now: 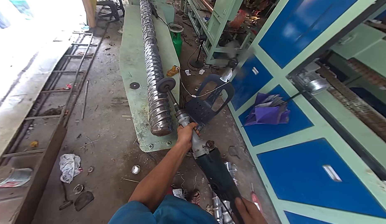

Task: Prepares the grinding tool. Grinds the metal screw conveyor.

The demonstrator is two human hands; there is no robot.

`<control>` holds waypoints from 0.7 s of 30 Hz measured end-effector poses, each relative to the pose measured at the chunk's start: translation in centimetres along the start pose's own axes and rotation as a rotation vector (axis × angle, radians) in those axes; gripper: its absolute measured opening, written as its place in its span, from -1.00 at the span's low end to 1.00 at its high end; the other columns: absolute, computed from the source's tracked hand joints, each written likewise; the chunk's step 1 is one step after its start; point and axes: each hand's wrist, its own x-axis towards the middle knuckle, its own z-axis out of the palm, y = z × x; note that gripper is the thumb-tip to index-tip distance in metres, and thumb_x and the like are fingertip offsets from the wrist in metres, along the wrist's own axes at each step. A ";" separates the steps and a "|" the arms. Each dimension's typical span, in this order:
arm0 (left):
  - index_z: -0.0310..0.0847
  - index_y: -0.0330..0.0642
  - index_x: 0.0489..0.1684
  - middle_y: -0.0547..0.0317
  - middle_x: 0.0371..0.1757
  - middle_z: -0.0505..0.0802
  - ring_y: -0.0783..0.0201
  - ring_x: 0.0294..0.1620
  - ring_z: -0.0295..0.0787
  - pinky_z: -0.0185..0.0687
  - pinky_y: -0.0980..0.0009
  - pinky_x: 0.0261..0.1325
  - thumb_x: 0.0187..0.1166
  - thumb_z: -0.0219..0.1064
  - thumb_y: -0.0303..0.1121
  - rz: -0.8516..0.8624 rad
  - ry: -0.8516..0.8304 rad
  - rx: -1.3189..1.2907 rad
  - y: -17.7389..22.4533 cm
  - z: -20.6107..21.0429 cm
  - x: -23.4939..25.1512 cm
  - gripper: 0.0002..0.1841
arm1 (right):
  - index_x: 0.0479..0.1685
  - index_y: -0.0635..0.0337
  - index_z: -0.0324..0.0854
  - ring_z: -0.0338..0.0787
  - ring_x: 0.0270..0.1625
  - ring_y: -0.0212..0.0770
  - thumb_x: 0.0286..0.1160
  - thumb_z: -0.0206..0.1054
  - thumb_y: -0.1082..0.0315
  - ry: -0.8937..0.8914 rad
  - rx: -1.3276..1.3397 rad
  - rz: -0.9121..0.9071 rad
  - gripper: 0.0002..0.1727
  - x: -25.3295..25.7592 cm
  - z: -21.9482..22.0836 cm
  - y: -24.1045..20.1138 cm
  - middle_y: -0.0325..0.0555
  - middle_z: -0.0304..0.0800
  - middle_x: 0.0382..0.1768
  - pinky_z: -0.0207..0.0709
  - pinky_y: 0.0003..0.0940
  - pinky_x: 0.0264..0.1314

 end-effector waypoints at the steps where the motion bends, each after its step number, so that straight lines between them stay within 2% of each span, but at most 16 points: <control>1: 0.40 -0.30 -0.04 0.04 -0.56 0.65 0.18 -0.66 0.68 0.81 0.24 -0.49 0.51 0.38 -0.56 0.009 -0.001 -0.010 0.2 -0.4 -0.2 -0.77 | -0.12 0.23 0.58 0.62 -0.68 -0.33 0.85 -0.04 -0.10 -0.007 -0.014 0.000 -0.46 0.0 0.0 -0.2 -0.26 0.63 -0.63 0.61 -0.33 -0.59; 11: 0.42 -0.31 -0.12 0.08 -0.58 0.61 0.19 -0.67 0.65 0.81 0.23 -0.47 0.56 0.35 -0.55 0.040 0.027 -0.108 2.0 -3.6 -2.4 -0.84 | -0.05 0.29 0.59 0.59 -0.69 -0.33 0.84 0.00 -0.09 -0.069 -0.133 -0.035 -0.45 -1.0 0.4 -2.8 -0.24 0.60 -0.63 0.57 -0.30 -0.62; 21: 0.41 -0.26 -0.15 0.11 -0.61 0.59 0.22 -0.68 0.63 0.80 0.25 -0.47 0.57 0.33 -0.56 0.040 0.014 -0.124 2.4 -4.5 -2.9 -0.85 | 0.01 0.28 0.65 0.62 -0.65 -0.27 0.80 0.05 -0.15 -0.029 -0.215 -0.031 -0.41 -1.9 1.1 -3.4 -0.17 0.65 -0.60 0.60 -0.20 -0.54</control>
